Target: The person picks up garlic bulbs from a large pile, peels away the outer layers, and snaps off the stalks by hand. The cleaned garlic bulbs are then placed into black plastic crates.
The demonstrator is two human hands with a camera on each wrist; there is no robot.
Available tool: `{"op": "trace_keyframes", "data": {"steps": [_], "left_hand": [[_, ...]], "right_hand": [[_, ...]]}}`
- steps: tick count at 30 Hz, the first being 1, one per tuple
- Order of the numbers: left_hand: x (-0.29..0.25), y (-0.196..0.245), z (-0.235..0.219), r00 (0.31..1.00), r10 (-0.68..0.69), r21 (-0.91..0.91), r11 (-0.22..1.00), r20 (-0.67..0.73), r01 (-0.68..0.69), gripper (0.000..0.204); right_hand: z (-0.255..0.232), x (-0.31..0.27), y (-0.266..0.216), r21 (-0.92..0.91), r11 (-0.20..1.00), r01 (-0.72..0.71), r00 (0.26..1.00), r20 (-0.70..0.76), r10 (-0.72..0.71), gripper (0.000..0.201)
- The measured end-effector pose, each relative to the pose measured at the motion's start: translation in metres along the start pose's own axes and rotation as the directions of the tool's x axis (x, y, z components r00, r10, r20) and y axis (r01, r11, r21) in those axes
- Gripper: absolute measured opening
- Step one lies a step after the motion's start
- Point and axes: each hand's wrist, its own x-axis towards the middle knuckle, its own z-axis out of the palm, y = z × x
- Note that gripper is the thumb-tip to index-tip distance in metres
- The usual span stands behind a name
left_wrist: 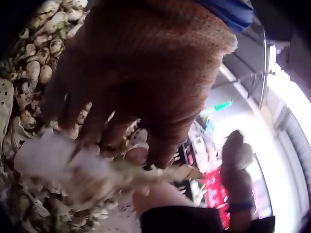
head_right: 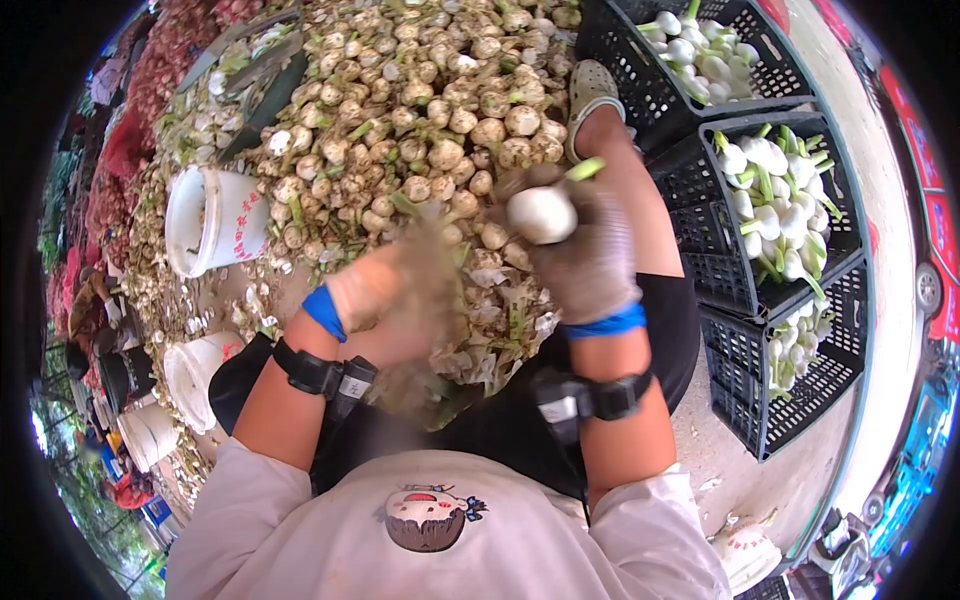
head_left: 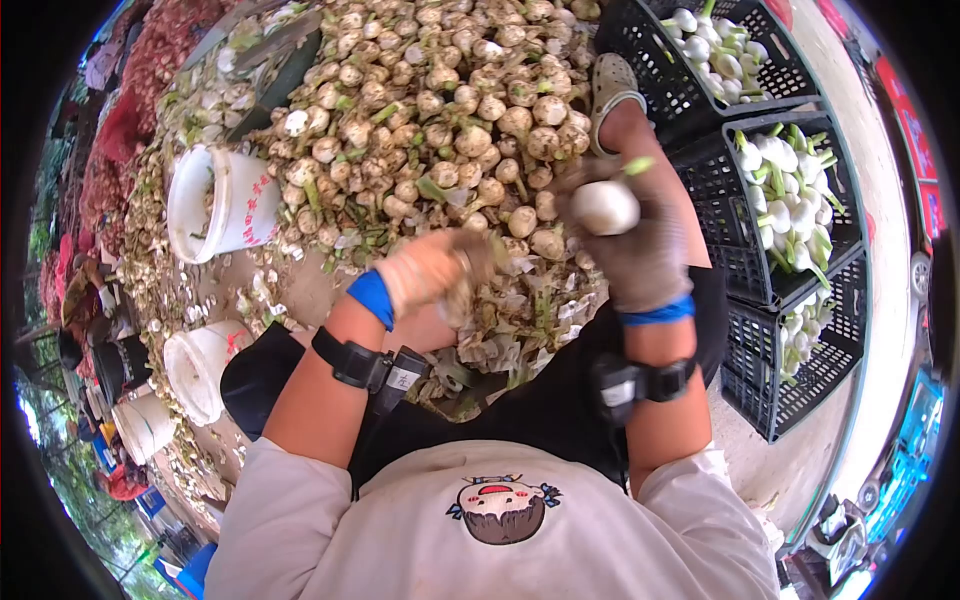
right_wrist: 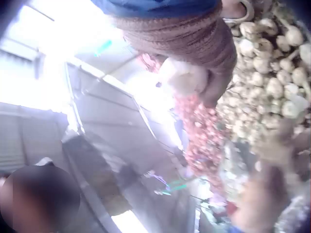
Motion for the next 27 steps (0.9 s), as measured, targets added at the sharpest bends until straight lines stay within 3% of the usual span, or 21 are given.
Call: {"op": "trace_keyframes", "data": {"steps": [1, 2, 3, 4, 5, 7, 8, 9, 11, 12, 13, 15, 16, 17, 18, 20, 21, 22, 23, 25, 27], "left_hand": [[0.02, -0.032, -0.006, 0.97, 0.188, 0.677, 0.694, 0.155, -0.243, 0.061], [0.028, -0.016, -0.001, 0.997, 0.001, 0.89, 0.45, 0.081, -0.073, 0.069], [0.023, 0.058, 0.025, 0.972, -0.101, 0.773, 0.592, -0.211, 0.229, 0.067], [0.042, 0.067, 0.033, 0.959, 0.021, 0.768, 0.604, -0.283, 0.213, 0.065], [0.065, 0.075, 0.035, 0.927, 0.142, 0.767, 0.611, -0.347, 0.193, 0.063], [0.122, 0.079, 0.044, 0.923, 0.096, 0.883, 0.345, -0.372, 0.319, 0.06], [0.134, 0.104, 0.056, 0.922, 0.019, 0.892, 0.258, -0.388, 0.37, 0.056], [0.163, 0.076, 0.054, 0.91, 0.244, 0.937, 0.19, -0.335, 0.294, 0.05], [0.195, 0.084, 0.047, 0.936, 0.008, 0.891, 0.309, -0.352, 0.333, 0.045], [0.19, 0.084, 0.048, 0.91, 0.2, 0.878, 0.399, -0.363, 0.263, 0.037], [0.19, 0.086, 0.042, 0.892, 0.196, 0.805, 0.538, -0.407, 0.249, 0.034], [0.184, 0.064, 0.016, 0.914, 0.126, 0.421, 0.905, -0.386, 0.053, 0.03], [0.152, 0.093, 0.022, 0.944, 0.031, 0.112, 0.994, -0.33, 0.007, 0.034], [0.11, 0.127, 0.035, 0.967, -0.037, -0.214, 0.977, -0.253, -0.018, 0.04], [0.091, 0.129, 0.039, 0.976, -0.006, -0.418, 0.904, -0.216, -0.087, 0.041], [0.068, 0.126, 0.035, 0.969, 0.062, -0.642, 0.738, -0.238, -0.205, 0.039], [0.053, 0.122, 0.033, 0.982, -0.103, -0.754, 0.655, -0.159, -0.053, 0.04], [0.039, 0.124, 0.034, 0.952, -0.017, -0.424, 0.898, -0.304, -0.119, 0.044], [0.026, 0.126, 0.037, 0.909, 0.109, -0.022, 0.991, -0.402, -0.129, 0.048], [0.013, 0.112, 0.036, 0.877, 0.138, -0.011, 0.987, -0.46, -0.16, 0.051], [0.002, 0.101, 0.033, 0.785, 0.447, 0.111, 0.888, -0.429, -0.446, 0.049]], "right_hand": [[0.008, -0.016, -0.03, 0.121, 0.991, 0.059, 0.952, 0.291, -0.092, 0.03], [0.01, -0.032, -0.054, 0.385, 0.923, -0.003, 0.874, 0.45, -0.185, 0.029], [0.012, -0.043, -0.074, 0.601, 0.79, -0.12, 0.767, 0.562, -0.311, 0.03], [0.018, -0.048, -0.091, 0.466, 0.865, 0.186, 0.753, 0.498, -0.43, 0.036], [0.008, -0.038, -0.095, 0.503, 0.856, 0.121, 0.688, 0.579, -0.437, 0.044], [-0.031, -0.017, -0.094, 0.298, 0.917, 0.266, 0.808, 0.45, -0.381, 0.049], [-0.025, -0.012, -0.086, 0.25, 0.949, 0.192, 0.84, 0.458, -0.291, 0.052], [-0.019, -0.011, -0.073, 0.192, 0.933, 0.303, 0.883, 0.312, -0.351, 0.057], [-0.011, -0.003, -0.071, -0.119, 0.958, 0.261, 0.941, 0.254, -0.225, 0.051], [-0.004, 0.002, -0.068, -0.393, 0.884, 0.254, 0.967, 0.093, -0.237, 0.044], [0.002, 0.006, -0.063, -0.631, 0.755, 0.179, 0.957, -0.066, -0.281, 0.038], [-0.014, 0.013, -0.054, -0.976, 0.06, 0.21, 0.901, 0.17, -0.4, 0.044], [-0.015, 0.015, -0.045, -0.964, -0.19, 0.187, 0.873, 0.252, -0.417, 0.053], [-0.014, 0.016, -0.034, -0.891, -0.428, 0.153, 0.847, 0.341, -0.408, 0.062], [-0.014, 0.016, -0.024, -0.845, -0.511, 0.157, 0.839, 0.387, -0.382, 0.069], [-0.004, 0.015, -0.01, -0.86, -0.456, 0.228, 0.846, 0.407, -0.345, 0.066], [0.002, 0.013, -0.002, -0.875, -0.405, 0.267, 0.852, 0.41, -0.325, 0.064], [0.006, 0.011, 0.007, -0.806, -0.464, 0.366, 0.778, 0.539, -0.323, 0.059], [0.009, 0.008, 0.016, -0.796, -0.465, 0.388, 0.77, 0.557, -0.311, 0.059], [0.013, 0.001, 0.031, -0.645, -0.657, 0.39, 0.677, 0.685, -0.27, 0.057], [0.009, -0.002, 0.047, -0.597, -0.698, 0.394, 0.626, 0.731, -0.271, 0.055]]}}
